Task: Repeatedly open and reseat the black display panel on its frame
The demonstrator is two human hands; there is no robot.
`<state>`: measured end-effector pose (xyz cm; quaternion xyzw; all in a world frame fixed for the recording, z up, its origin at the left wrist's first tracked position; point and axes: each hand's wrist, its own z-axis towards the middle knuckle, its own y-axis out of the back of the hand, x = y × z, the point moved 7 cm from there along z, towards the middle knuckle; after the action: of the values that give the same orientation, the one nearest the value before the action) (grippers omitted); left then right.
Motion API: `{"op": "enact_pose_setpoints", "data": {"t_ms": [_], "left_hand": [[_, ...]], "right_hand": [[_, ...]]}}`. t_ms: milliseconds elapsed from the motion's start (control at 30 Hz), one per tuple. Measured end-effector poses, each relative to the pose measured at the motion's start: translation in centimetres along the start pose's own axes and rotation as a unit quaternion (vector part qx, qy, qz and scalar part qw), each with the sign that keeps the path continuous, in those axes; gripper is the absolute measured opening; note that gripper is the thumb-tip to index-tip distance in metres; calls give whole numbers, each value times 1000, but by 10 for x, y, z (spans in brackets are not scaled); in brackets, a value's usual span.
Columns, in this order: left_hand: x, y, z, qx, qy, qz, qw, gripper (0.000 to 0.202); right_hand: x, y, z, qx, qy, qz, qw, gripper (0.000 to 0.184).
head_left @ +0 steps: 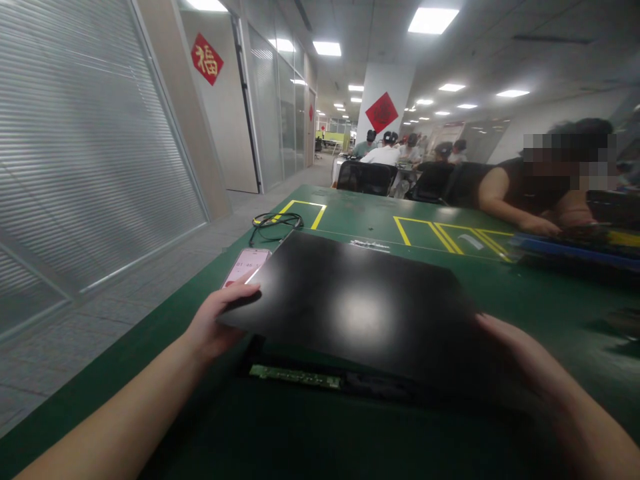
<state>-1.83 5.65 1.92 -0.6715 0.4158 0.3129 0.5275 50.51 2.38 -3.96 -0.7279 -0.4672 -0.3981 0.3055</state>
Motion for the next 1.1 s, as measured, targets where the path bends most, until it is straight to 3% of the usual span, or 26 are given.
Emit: {"op": "enact_pose_setpoints", "data": {"t_ms": [167,300,600,900,1100], "left_hand": [[-12,-1,-4,-11,-47,37,998,101],[-12,0,-4,-30,-50,52,997,99],[-8,-4,-5,-18,-55,81,995,102],[17,-9,-2,27,-38,91,995,89],[28,-10,4,42,-24,86,995,107]], "right_hand": [[6,-1,12,29,94,-73,992,46],[12,9,16,-30,121,-75,989,65],[18,7,8,-104,148,-148,972,78],[20,27,15,-159,145,-169,962,59],[23,29,13,-172,166,-199,950,42]]}}
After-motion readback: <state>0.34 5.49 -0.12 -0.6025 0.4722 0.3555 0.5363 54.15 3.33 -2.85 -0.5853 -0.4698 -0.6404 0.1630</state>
